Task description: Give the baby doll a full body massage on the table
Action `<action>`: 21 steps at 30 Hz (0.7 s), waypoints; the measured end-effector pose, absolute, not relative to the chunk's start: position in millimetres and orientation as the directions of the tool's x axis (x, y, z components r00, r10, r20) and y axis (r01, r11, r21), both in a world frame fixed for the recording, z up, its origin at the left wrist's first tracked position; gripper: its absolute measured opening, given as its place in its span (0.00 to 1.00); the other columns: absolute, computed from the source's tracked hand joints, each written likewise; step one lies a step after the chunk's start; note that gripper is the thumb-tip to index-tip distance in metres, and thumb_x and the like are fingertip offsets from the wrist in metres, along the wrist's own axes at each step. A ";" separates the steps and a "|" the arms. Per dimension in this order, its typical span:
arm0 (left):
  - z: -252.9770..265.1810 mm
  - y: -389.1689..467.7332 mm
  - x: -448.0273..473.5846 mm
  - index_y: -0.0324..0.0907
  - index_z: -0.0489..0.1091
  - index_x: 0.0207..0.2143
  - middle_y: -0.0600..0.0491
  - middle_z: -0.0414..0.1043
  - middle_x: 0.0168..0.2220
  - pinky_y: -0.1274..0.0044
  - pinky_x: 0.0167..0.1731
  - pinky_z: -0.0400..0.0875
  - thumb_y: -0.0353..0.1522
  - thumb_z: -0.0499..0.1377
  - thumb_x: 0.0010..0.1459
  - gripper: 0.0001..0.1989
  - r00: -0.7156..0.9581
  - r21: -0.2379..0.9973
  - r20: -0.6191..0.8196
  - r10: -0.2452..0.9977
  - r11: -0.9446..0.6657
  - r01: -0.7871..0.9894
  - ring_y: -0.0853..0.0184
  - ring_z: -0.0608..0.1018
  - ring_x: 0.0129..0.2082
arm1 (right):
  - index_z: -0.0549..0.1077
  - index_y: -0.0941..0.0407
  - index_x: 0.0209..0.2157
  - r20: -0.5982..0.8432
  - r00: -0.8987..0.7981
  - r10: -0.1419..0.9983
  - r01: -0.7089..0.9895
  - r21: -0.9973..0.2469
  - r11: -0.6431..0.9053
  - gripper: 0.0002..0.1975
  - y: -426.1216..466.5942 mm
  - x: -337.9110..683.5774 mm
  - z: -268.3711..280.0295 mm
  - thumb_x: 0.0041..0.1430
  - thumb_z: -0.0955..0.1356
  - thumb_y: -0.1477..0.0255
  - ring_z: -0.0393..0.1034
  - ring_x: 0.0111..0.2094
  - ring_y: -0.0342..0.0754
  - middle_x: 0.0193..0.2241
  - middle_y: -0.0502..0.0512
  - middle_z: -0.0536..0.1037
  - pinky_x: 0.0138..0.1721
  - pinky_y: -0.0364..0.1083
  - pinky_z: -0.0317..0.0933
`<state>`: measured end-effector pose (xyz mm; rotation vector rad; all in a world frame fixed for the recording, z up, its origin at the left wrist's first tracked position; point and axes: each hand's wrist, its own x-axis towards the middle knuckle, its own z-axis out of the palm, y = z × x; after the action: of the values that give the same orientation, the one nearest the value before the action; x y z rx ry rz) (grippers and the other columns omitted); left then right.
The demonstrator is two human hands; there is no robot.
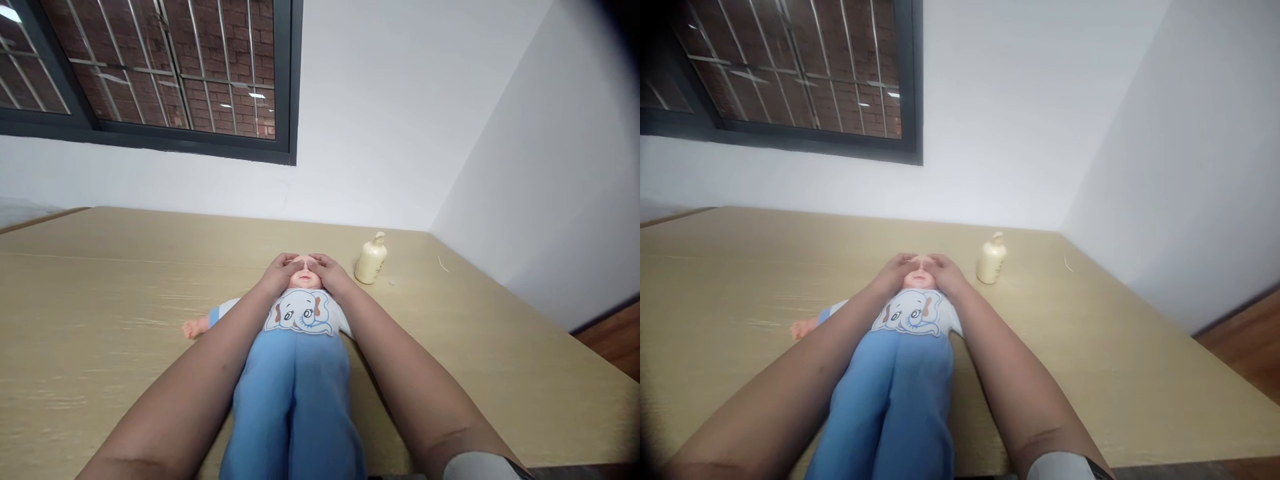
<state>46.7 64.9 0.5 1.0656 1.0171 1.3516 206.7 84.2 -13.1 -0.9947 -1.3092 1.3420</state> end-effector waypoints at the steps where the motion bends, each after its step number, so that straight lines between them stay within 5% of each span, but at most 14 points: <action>1: -0.3 64.9 46.3 0.41 0.72 0.38 0.50 0.77 0.35 0.72 0.35 0.74 0.36 0.71 0.44 0.19 -0.009 0.970 0.040 0.999 -0.041 -0.241 0.62 0.79 0.34 | 0.72 0.52 0.49 0.060 -0.200 0.978 -0.119 -0.992 0.037 0.22 83.2 207.6 -12.3 0.53 0.73 0.62 0.76 0.44 0.52 0.45 0.56 0.79 0.49 0.52 0.69; 13: -6.8 65.4 39.7 0.39 0.72 0.49 0.42 0.77 0.46 0.67 0.41 0.77 0.29 0.66 0.50 0.22 0.077 0.911 -0.040 0.996 0.068 -0.408 0.56 0.81 0.40 | 0.68 0.51 0.58 -0.090 -0.286 0.954 -0.224 -0.962 -0.157 0.25 67.8 222.2 3.2 0.58 0.70 0.72 0.74 0.49 0.51 0.57 0.56 0.73 0.49 0.51 0.71; 21: -6.0 63.2 41.5 0.40 0.72 0.47 0.44 0.78 0.42 0.67 0.40 0.76 0.33 0.68 0.48 0.22 0.096 0.920 0.000 0.995 0.037 -0.390 0.57 0.82 0.38 | 0.71 0.52 0.55 -0.004 -0.295 0.955 -0.189 -0.980 -0.062 0.26 73.2 218.8 -3.7 0.54 0.73 0.67 0.75 0.46 0.51 0.52 0.57 0.77 0.47 0.50 0.71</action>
<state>41.5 63.2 -6.0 0.9395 0.8534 1.2913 218.8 73.2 -3.7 -0.9280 -1.2519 1.5364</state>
